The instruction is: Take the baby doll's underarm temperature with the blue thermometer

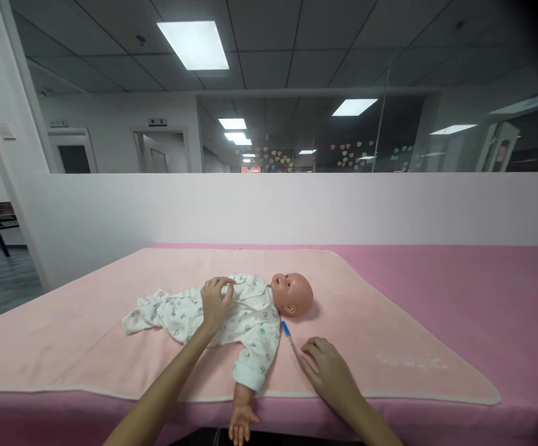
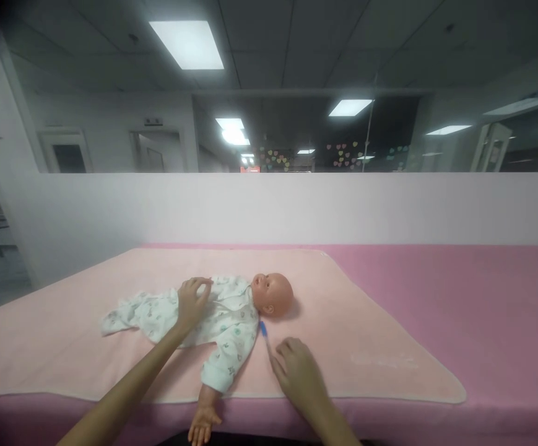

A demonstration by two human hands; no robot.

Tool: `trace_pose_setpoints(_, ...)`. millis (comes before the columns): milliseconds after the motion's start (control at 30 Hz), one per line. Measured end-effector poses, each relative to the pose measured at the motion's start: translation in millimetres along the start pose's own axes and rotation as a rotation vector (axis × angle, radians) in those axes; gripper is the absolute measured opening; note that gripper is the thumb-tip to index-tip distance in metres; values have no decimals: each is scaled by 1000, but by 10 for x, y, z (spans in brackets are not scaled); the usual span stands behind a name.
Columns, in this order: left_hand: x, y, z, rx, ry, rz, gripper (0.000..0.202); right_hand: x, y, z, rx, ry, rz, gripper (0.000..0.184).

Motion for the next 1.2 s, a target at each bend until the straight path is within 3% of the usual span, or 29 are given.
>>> trace_pose_setpoints(100,-130,-363,-163,137,-98,245,19,23,-3,9,20,-10,15,15)
trace_pose_setpoints(200,-69,-692,-283,197,-198,521,31,11,-32,68,50,-33,29,14)
trace_pose_setpoints(267,2,-818,-278,192,-213,622,34,25,-105,76,78,-58,54,10)
trace_pose_setpoints(400,-11,-860,-140,230,-115,557,32,78,-298,38,177,-78,98,3)
trace_pose_setpoints(500,-94,-859,32,383,53,476,37,45,-280,-82,254,-174,160,13)
trace_pose_setpoints(567,-147,-841,208,473,211,395,39,-50,-119,-170,259,-262,219,21)
trace_pose_setpoints(667,-138,-830,471,554,430,295,39,-359,318,-199,159,-321,200,27)
trace_pose_setpoints(767,-91,-847,594,600,529,265,37,-811,631,-116,-9,-288,163,25)
trace_pose_setpoints(833,-90,-842,611,589,565,269,35,-1135,662,-10,-69,-241,157,26)
trace_pose_setpoints(900,-129,-840,555,592,594,319,36,-1443,550,148,-41,-167,171,25)
trace_pose_setpoints(967,-218,-830,402,613,574,413,40,-1698,309,322,56,-84,229,21)
trace_pose_setpoints(1100,-441,-707,-13,441,330,586,38,-2030,-204,583,202,54,315,18)
trace_pose_setpoints(1200,-497,-676,-186,194,134,668,35,-2156,-439,624,239,76,334,20)
Point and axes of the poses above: each hand's wrist, its own x-axis away from the middle knuckle, its own y-axis out of the back of the hand, z = x × y, the point moved 9 cm from there along -x, towards the middle knuckle, and after that the axes turned 4 degrees about -y, right-handed, at the moved point
